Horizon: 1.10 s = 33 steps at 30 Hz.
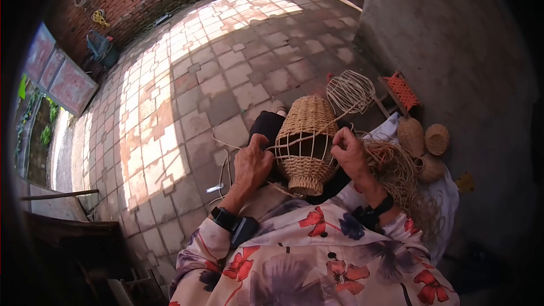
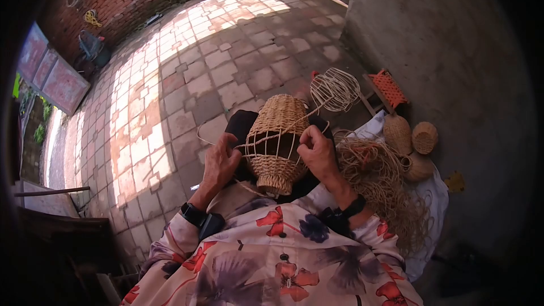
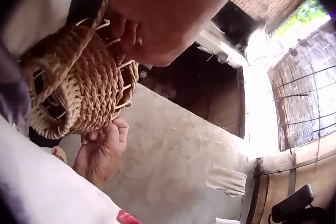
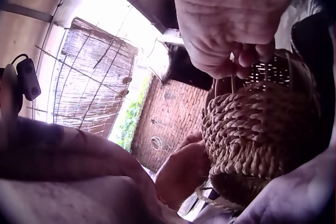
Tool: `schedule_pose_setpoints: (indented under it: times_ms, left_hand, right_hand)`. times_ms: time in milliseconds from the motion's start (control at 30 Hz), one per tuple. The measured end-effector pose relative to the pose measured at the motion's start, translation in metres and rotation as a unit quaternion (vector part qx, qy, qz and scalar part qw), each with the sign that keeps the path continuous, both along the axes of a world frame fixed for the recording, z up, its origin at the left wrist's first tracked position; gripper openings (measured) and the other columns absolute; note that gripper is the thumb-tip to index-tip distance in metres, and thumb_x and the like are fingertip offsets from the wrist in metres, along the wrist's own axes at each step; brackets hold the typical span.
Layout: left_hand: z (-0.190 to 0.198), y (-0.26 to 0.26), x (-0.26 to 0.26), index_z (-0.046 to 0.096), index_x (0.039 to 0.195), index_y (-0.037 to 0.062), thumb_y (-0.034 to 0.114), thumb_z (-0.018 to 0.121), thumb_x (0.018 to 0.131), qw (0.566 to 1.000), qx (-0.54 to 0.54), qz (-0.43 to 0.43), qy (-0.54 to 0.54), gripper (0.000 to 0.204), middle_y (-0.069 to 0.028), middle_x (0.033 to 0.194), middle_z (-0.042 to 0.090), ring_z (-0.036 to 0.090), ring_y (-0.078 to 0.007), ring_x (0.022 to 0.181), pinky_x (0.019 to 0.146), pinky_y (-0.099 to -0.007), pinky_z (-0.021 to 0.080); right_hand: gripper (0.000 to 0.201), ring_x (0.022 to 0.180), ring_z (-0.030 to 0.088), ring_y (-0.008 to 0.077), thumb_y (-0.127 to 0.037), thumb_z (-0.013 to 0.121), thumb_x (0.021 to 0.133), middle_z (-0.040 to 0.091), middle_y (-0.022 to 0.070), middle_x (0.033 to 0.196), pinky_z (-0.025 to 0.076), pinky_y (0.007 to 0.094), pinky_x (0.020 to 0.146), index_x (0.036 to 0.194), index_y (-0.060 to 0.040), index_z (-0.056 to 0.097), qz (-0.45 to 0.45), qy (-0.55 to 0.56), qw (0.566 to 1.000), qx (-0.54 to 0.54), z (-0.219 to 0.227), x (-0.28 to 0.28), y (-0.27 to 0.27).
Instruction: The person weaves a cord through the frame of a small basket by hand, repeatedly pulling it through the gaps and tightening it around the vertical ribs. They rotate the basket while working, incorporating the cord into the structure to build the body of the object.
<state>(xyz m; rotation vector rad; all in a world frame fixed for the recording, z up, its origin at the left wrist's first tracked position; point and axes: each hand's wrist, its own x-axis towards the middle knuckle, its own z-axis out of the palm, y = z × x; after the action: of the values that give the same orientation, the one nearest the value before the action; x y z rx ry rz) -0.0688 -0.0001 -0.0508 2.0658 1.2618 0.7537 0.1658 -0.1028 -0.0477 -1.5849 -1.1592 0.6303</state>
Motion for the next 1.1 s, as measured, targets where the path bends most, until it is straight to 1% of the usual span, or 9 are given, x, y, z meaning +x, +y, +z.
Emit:
schedule_pose_setpoints:
  times_ms: [167,233,300,367,467,533,600,833,1100]
  left_hand:
    - [-0.073,0.053,-0.085,0.062,0.096,0.0062,0.032,0.045,0.087,0.986,-0.015,0.11,0.126,0.033,-0.0224,0.081,0.065,0.062,-0.0413,0.078,0.073,-0.0485,0.047]
    - [-0.102,0.078,-0.145,0.064,0.099,0.0046,0.044,0.045,0.089,0.96,-0.223,0.127,0.109,0.045,-0.0219,0.084,0.066,0.064,-0.0383,0.083,0.075,-0.0453,0.048]
    - [-0.096,0.07,-0.173,0.065,0.1,0.0027,0.054,0.046,0.087,0.937,-0.059,0.208,0.275,0.056,-0.0197,0.082,0.066,0.064,-0.0343,0.083,0.073,-0.0425,0.048]
    - [-0.07,0.061,-0.172,0.066,0.096,0.0029,0.055,0.051,0.085,0.928,0.004,0.285,0.238,0.055,-0.0188,0.08,0.066,0.064,-0.0341,0.084,0.073,-0.0415,0.048]
    - [-0.026,0.054,-0.131,0.066,0.098,0.0015,0.04,0.056,0.088,0.976,-0.105,0.188,-0.027,0.041,-0.0145,0.081,0.066,0.062,-0.0207,0.069,0.063,-0.0347,0.05]
    - [0.003,0.032,-0.09,0.066,0.101,0.0006,0.033,0.055,0.089,0.955,-0.252,0.026,-0.156,0.037,-0.0101,0.079,0.064,0.057,-0.0121,0.06,0.051,-0.0269,0.049]
    - [0.016,0.01,-0.055,0.063,0.104,-0.0008,0.034,0.055,0.091,0.927,-0.341,-0.077,-0.136,0.038,-0.0065,0.082,0.062,0.054,-0.0078,0.057,0.047,-0.02,0.047]
    - [0.001,-0.005,0.005,0.052,0.12,0.0046,0.03,0.055,0.091,0.892,-0.375,-0.016,-0.251,0.039,-0.0074,0.084,0.064,0.054,-0.0107,0.054,0.044,-0.0239,0.049]
    - [0.012,-0.003,0.042,0.054,0.099,0.0049,0.031,0.06,0.088,0.885,-0.36,0.013,-0.294,0.029,-0.0059,0.073,0.064,0.047,-0.009,0.04,0.036,-0.0224,0.036]
  right_hand:
    - [0.011,0.062,0.045,0.0033,0.001,0.054,0.075,0.046,0.0004,0.066,0.039,0.0217,0.054,0.081,-0.0026,0.047,0.003,0.044,0.999,-0.005,-0.008,0.007,0.002]
    - [0.011,0.061,0.045,0.0038,0.001,0.055,0.075,0.047,0.0005,0.066,0.039,0.0221,0.054,0.081,-0.0029,0.047,0.01,0.046,0.999,-0.007,-0.005,0.01,0.001]
    - [0.011,0.06,0.046,0.0043,0.0,0.057,0.076,0.047,0.0006,0.065,0.04,0.0225,0.054,0.081,-0.0033,0.048,0.017,0.047,0.999,-0.006,0.005,0.008,0.003]
    - [0.013,0.056,0.048,0.0072,-0.002,0.061,0.077,0.05,0.0009,0.065,0.042,0.0249,0.053,0.082,-0.004,0.05,-0.056,-0.139,0.989,0.006,0.03,0.001,0.003]
    - [0.015,0.058,0.059,0.0212,-0.005,0.065,0.076,0.058,0.0088,0.067,0.046,0.0332,0.053,0.085,-0.0051,0.052,-0.025,-0.183,0.981,0.056,0.052,-0.019,0.023]
    - [0.021,0.068,0.064,0.0326,-0.009,0.064,0.076,0.062,0.0162,0.071,0.048,0.0421,0.057,0.092,-0.0047,0.053,0.06,-0.281,0.956,0.057,0.057,-0.029,0.044]
    - [0.023,0.068,0.064,0.0332,-0.01,0.063,0.076,0.062,0.0162,0.07,0.048,0.0436,0.059,0.096,-0.0043,0.052,0.088,-0.351,0.932,0.02,0.061,-0.044,0.056]
    - [0.019,0.067,0.062,0.0343,-0.012,0.059,0.072,0.06,0.0138,0.066,0.046,0.0461,0.063,0.088,-0.007,0.051,0.092,-0.4,0.911,-0.04,0.052,-0.049,0.05]
    - [0.014,0.062,0.061,0.034,-0.006,0.057,0.071,0.059,0.0107,0.064,0.046,0.0453,0.057,0.084,-0.0091,0.051,-0.001,-0.291,0.957,0.0,0.035,-0.036,0.019]
